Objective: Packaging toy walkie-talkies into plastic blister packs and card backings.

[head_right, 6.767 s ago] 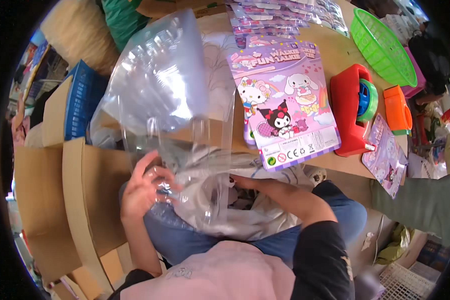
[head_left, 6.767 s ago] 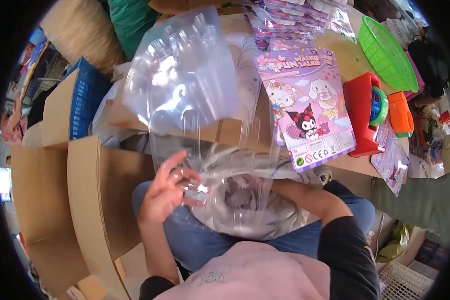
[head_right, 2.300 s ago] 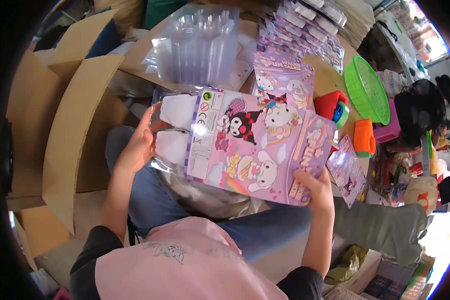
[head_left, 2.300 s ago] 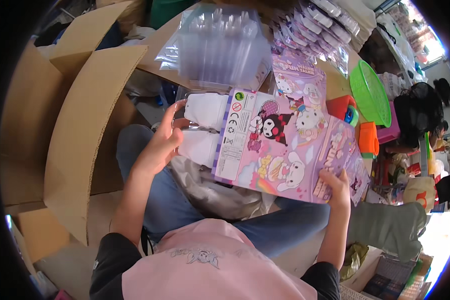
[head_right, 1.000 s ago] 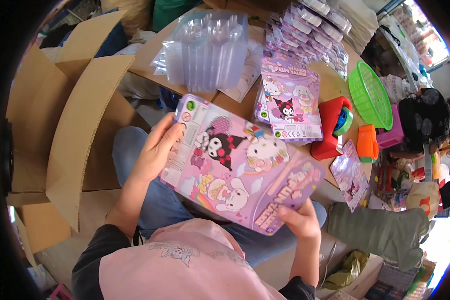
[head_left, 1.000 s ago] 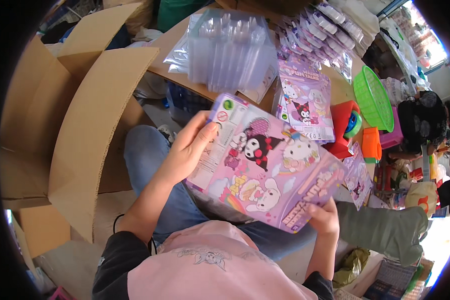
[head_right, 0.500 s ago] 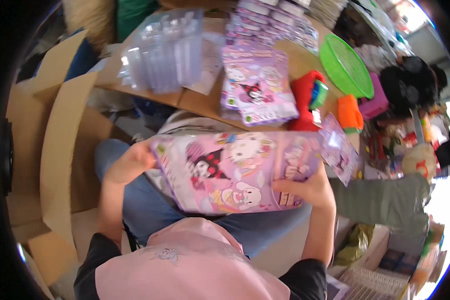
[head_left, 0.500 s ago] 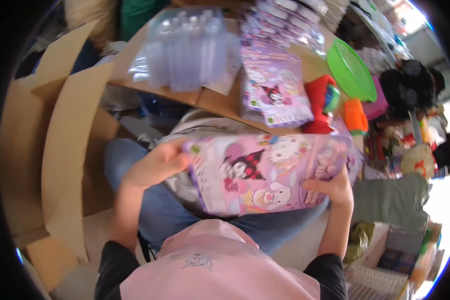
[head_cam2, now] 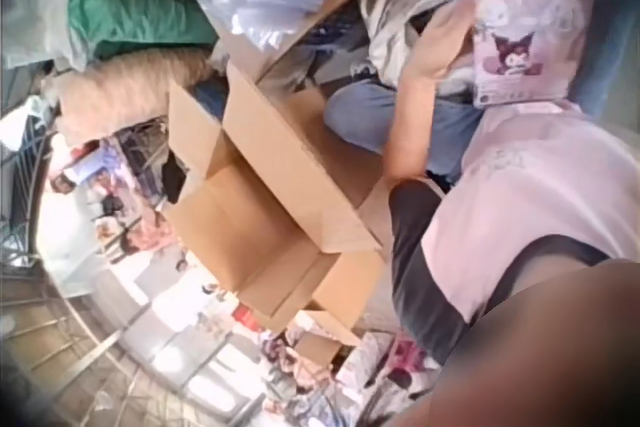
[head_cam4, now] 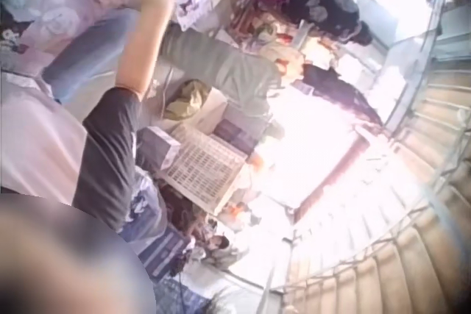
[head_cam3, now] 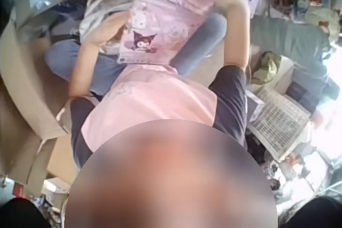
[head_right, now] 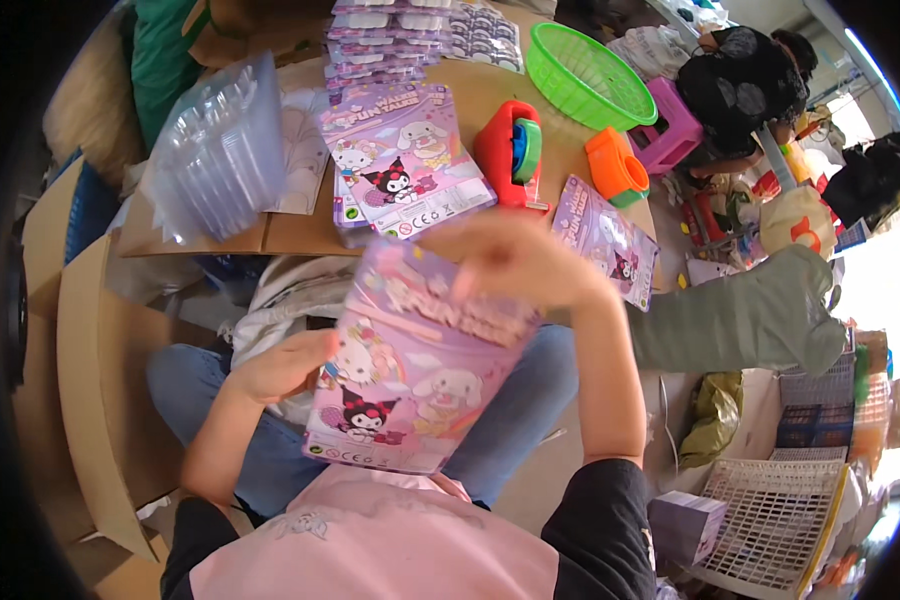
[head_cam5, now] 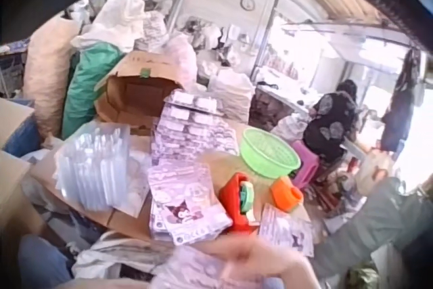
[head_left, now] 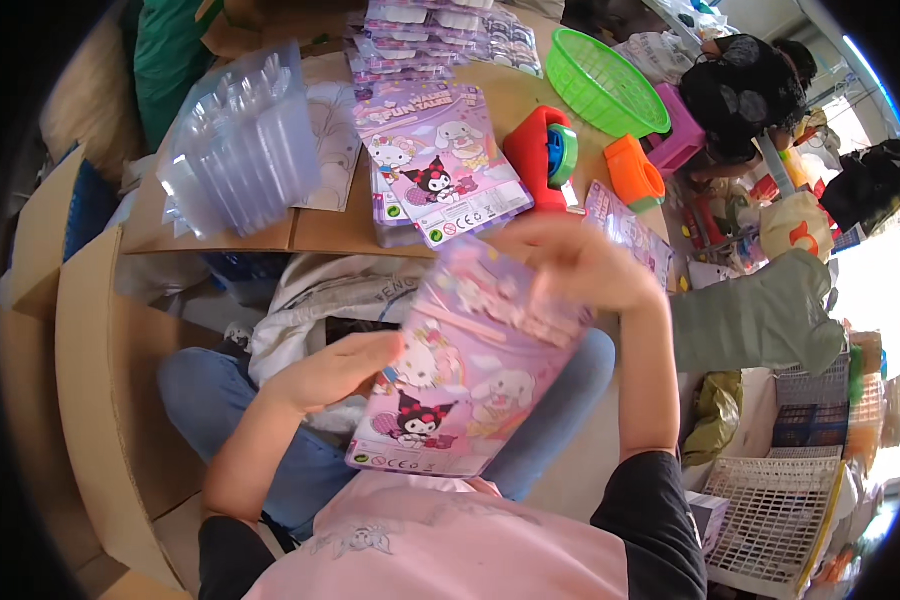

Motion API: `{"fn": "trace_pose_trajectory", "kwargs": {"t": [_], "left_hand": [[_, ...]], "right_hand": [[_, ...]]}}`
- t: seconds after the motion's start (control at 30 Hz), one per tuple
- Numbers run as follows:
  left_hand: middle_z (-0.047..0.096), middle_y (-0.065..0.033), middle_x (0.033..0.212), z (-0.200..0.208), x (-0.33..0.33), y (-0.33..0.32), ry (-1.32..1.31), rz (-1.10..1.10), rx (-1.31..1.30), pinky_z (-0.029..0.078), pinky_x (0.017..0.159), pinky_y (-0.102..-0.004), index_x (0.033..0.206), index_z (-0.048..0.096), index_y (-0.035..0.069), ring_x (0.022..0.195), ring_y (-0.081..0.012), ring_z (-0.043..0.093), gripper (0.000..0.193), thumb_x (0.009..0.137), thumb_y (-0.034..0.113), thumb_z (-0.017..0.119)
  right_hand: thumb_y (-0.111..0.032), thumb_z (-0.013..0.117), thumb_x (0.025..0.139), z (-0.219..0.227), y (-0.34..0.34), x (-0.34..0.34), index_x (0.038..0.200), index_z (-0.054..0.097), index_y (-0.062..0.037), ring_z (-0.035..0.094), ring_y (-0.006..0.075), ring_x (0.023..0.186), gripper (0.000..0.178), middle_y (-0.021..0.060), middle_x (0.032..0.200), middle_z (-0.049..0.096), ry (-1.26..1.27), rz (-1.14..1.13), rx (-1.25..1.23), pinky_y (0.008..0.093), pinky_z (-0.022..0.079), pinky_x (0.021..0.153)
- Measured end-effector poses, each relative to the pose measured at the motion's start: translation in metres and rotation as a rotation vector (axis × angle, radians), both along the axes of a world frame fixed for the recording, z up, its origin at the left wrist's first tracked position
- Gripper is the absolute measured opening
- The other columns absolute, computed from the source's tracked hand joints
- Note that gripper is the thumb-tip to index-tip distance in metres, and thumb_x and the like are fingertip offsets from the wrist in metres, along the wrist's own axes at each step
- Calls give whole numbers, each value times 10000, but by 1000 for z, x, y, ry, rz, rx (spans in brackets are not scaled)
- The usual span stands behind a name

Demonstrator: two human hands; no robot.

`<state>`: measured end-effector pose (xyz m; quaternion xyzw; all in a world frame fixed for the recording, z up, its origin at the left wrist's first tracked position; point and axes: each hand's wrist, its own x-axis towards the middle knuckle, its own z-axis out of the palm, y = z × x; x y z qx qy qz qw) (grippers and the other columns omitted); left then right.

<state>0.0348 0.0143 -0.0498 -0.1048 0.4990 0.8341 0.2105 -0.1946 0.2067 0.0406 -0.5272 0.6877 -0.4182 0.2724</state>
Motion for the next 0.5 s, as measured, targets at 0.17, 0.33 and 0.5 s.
{"fn": "trace_pose_trajectory", "kwargs": {"t": [0.17,0.33,0.5], "left_hand": [[580,-66,1132,8,-4,-5,96,588,179,456,843,-290,1198,487,-6,991,-149,573,414,938,315,457],[558,-75,1162,3,-11,-5,234,981,173,406,904,-297,1194,486,-15,1049,-150,533,399,947,295,442],[520,-99,1210,4,-13,-1,283,1218,118,413,908,-328,1238,432,-21,1072,-184,524,456,943,326,440]], "right_hand": [[-434,554,847,-38,38,-97,1143,565,-75,564,126,932,466,57,934,619,69,-922,200,255,464,632],[-256,682,774,-83,34,-99,919,679,-34,530,147,1012,265,58,1238,505,310,-810,-61,263,438,737],[-170,656,790,-86,29,-55,944,667,-48,491,111,1039,198,39,1100,564,-217,-975,-195,300,427,778]]}}
